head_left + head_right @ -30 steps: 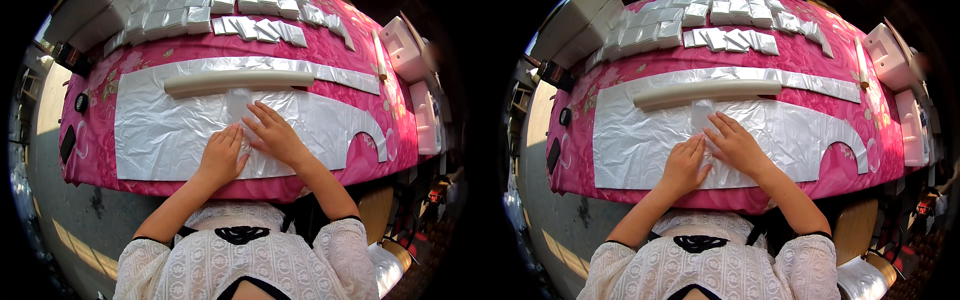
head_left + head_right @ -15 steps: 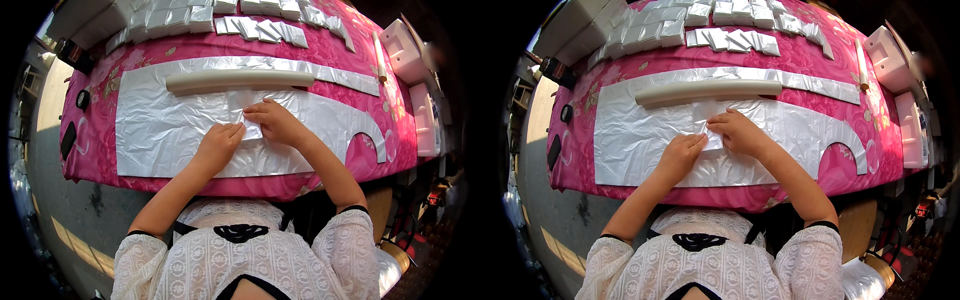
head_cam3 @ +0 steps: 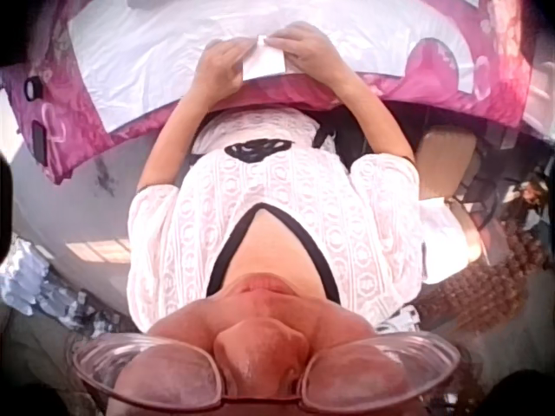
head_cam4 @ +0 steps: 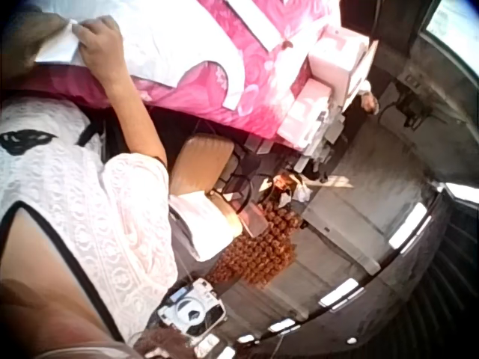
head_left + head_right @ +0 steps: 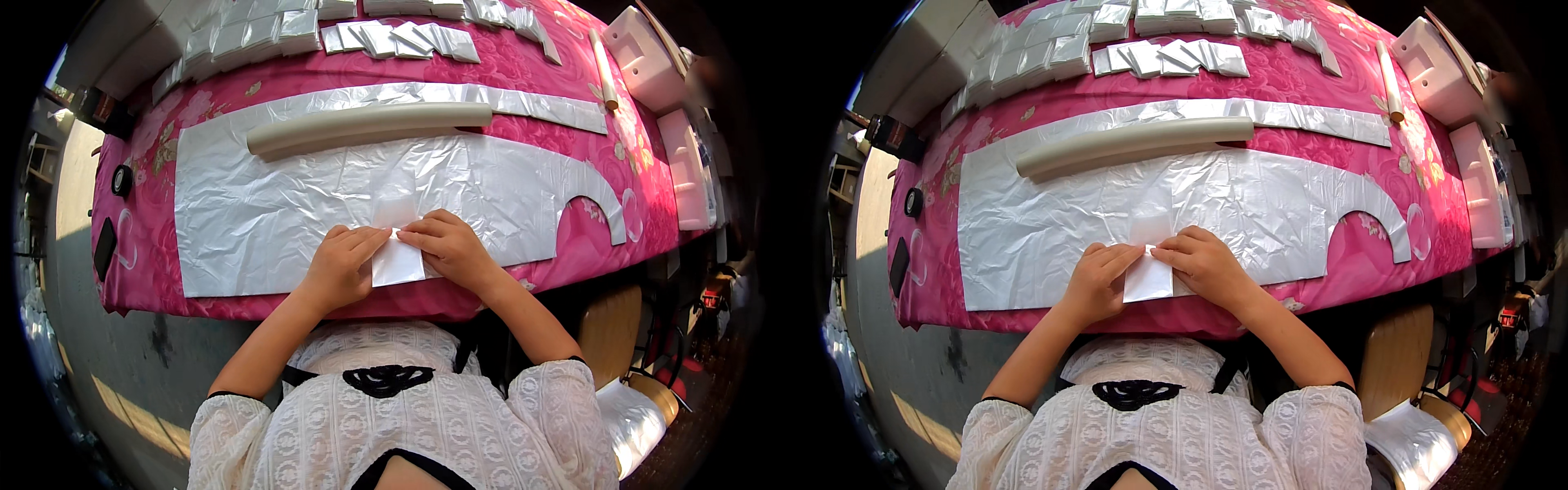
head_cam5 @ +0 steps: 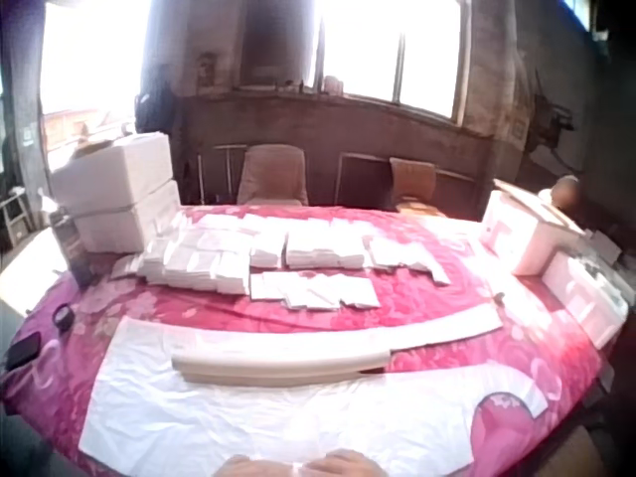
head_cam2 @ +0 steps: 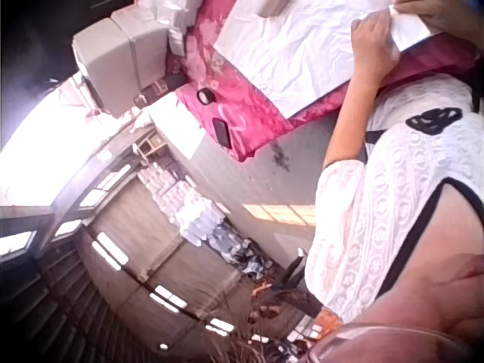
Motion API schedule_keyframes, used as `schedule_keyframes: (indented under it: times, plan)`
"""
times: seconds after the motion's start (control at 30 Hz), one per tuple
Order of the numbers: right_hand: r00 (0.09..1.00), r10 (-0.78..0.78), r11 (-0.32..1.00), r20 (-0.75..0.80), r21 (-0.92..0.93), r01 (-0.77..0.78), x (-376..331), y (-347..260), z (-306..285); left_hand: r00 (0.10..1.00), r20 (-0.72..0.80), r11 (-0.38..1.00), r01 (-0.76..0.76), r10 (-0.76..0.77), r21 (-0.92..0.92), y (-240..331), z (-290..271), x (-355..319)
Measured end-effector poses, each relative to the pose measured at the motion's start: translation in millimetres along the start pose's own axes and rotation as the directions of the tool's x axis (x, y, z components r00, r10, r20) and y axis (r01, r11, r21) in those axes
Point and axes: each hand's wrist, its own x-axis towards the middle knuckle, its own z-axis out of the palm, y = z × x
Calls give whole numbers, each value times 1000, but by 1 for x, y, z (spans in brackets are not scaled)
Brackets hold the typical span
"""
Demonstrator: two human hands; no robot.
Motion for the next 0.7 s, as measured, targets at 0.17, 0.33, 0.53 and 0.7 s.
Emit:
schedule_keyframes:
  times: [0.17, 0.33, 0.53, 0.7]
  plan:
    - [903, 426, 904, -52, 74, -422, 4, -6, -1, 925, 3, 884, 365, -381, -293, -3, 3, 12]
    - [703, 705, 689, 88, 149, -709, 25, 2, -3, 753, 53, 719, 645, -656, -257, -6, -4, 39]
    - [609, 774, 608, 174, 70, -791, 39, 8, -4, 720, 69, 684, 682, -691, -260, -6, -9, 50]
    - [548, 806, 556, 224, 27, -830, 44, 8, -7, 877, -172, 892, 451, -449, -30, 6, -7, 41]
